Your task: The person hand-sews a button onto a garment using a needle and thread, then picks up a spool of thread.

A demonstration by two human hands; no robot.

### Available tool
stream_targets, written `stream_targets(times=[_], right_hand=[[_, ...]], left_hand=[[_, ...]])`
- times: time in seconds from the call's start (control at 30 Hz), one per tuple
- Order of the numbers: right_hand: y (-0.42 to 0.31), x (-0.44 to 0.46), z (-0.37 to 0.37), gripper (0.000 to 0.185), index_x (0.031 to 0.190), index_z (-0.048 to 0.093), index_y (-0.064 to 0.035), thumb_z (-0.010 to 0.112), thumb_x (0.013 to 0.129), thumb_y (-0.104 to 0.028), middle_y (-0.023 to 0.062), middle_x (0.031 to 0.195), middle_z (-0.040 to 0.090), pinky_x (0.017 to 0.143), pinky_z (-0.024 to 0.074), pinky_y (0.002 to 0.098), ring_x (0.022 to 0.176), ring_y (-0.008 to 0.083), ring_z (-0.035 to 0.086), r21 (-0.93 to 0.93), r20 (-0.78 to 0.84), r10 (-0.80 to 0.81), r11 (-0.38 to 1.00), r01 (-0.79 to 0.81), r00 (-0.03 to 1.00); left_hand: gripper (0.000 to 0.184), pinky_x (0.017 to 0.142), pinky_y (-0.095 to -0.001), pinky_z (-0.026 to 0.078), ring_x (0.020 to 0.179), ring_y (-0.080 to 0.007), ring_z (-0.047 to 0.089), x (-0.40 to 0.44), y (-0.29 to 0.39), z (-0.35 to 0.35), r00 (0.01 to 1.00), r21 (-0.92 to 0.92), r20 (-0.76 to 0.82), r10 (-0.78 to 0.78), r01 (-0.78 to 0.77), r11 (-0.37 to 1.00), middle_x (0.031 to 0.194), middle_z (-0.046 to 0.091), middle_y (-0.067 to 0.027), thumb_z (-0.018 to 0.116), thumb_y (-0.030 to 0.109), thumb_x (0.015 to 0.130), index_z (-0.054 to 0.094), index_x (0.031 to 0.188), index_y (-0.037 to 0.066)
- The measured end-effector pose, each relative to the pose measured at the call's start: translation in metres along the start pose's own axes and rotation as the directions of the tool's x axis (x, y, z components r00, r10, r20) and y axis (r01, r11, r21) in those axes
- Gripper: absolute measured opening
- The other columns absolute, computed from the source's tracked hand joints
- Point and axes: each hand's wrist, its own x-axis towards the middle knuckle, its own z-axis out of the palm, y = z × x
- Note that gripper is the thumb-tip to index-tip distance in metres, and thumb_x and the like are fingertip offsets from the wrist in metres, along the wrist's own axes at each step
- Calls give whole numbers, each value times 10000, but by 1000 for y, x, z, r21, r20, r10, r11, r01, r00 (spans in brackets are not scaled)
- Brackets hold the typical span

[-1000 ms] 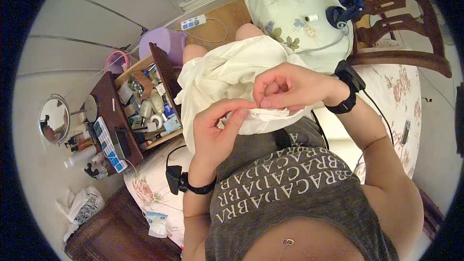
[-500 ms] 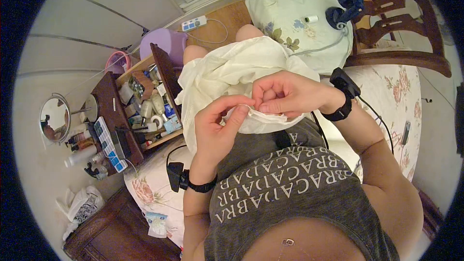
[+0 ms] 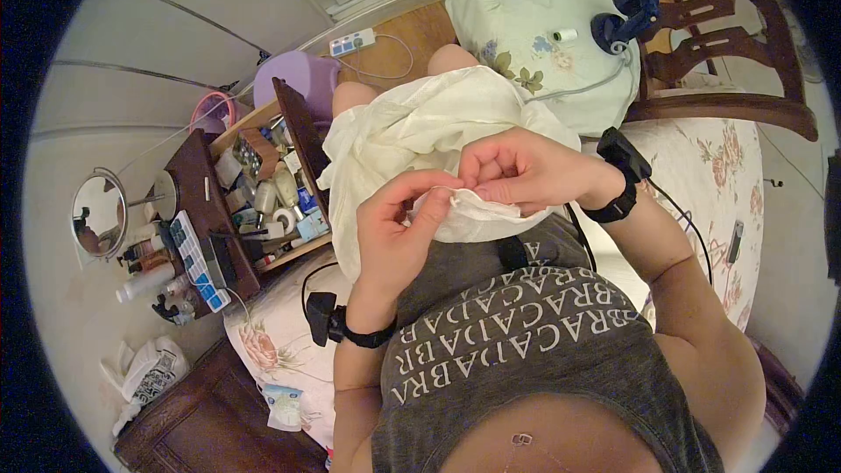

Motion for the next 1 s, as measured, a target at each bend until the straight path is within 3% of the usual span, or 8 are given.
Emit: stream_targets(times=[0.33, 0.4, 0.43, 0.5, 0.7, 0.83, 0.93, 1.0], right_hand=[[6, 0, 2, 86, 972, 519, -58, 545, 913, -114, -63, 665, 522, 409, 258, 160, 489, -6, 380, 29, -51, -1, 1000, 3, 999], [6, 0, 3, 88, 978, 521, -59, 541, 917, -119, -66, 666, 520, 411, 262, 161, 489, -5, 383, 53, -65, -22, 998, 25, 998], [6, 0, 3, 88, 978, 521, -59, 541, 917, -119, -66, 666, 520, 411, 262, 161, 489, -5, 383, 53, -65, -22, 998, 25, 998], [4, 0, 4, 92, 987, 524, -61, 539, 921, -123, -66, 668, 521, 412, 266, 164, 485, -1, 383, 43, -74, -23, 999, 26, 997], [9, 0, 3, 92, 989, 530, -68, 539, 924, -132, -67, 689, 519, 416, 279, 163, 489, 2, 387, 34, -75, -38, 999, 40, 996], [8, -1, 5, 101, 990, 530, -67, 550, 921, -138, -64, 696, 517, 417, 281, 163, 490, 3, 388, 49, -98, -28, 998, 33, 995], [8, -1, 5, 164, 923, 511, -55, 607, 901, -186, -62, 702, 516, 407, 268, 156, 501, -14, 375, 65, -108, -47, 996, 54, 993], [8, -1, 4, 158, 898, 547, -43, 639, 878, -171, -57, 722, 521, 423, 297, 154, 523, -1, 401, 39, -152, -90, 995, 97, 984]], left_hand=[[197, 750, -242, 455, 828, -115, 574, 0, 0, -1, 996, 9, -94, -6, 7, 1000, 909, 627, -38, 653, 67, 837, 604, 1020, 15], [295, 755, -270, 457, 866, -140, 567, 0, -7, -5, 976, 115, -66, 208, -199, 973, 928, 607, -54, 696, 50, 779, 586, 1052, 37], [295, 755, -270, 457, 866, -140, 567, 1, -7, -4, 976, 115, -66, 208, -200, 973, 928, 607, -54, 696, 50, 779, 586, 1052, 37], [308, 762, -294, 457, 908, -172, 566, 3, -6, -1, 928, 202, -40, 371, -356, 912, 958, 593, -71, 731, 30, 718, 616, 1003, 49], [225, 741, -276, 461, 872, -180, 580, 0, -6, 0, 959, 244, -38, 282, -265, 933, 938, 602, -66, 749, 12, 688, 675, 896, 53], [240, 732, -267, 461, 861, -178, 586, 2, 0, 2, 969, 245, -36, 246, -231, 942, 928, 606, -64, 752, 12, 687, 682, 913, 52], [232, 722, -227, 403, 868, -130, 540, 2, -1, 2, 975, 248, 20, 220, -218, 944, 966, 579, -65, 717, -11, 724, 651, 945, 13], [215, 717, -259, 466, 842, -164, 600, 2, -1, 4, 973, 219, -40, 226, -212, 952, 909, 630, -66, 737, 4, 711, 684, 916, 43]])
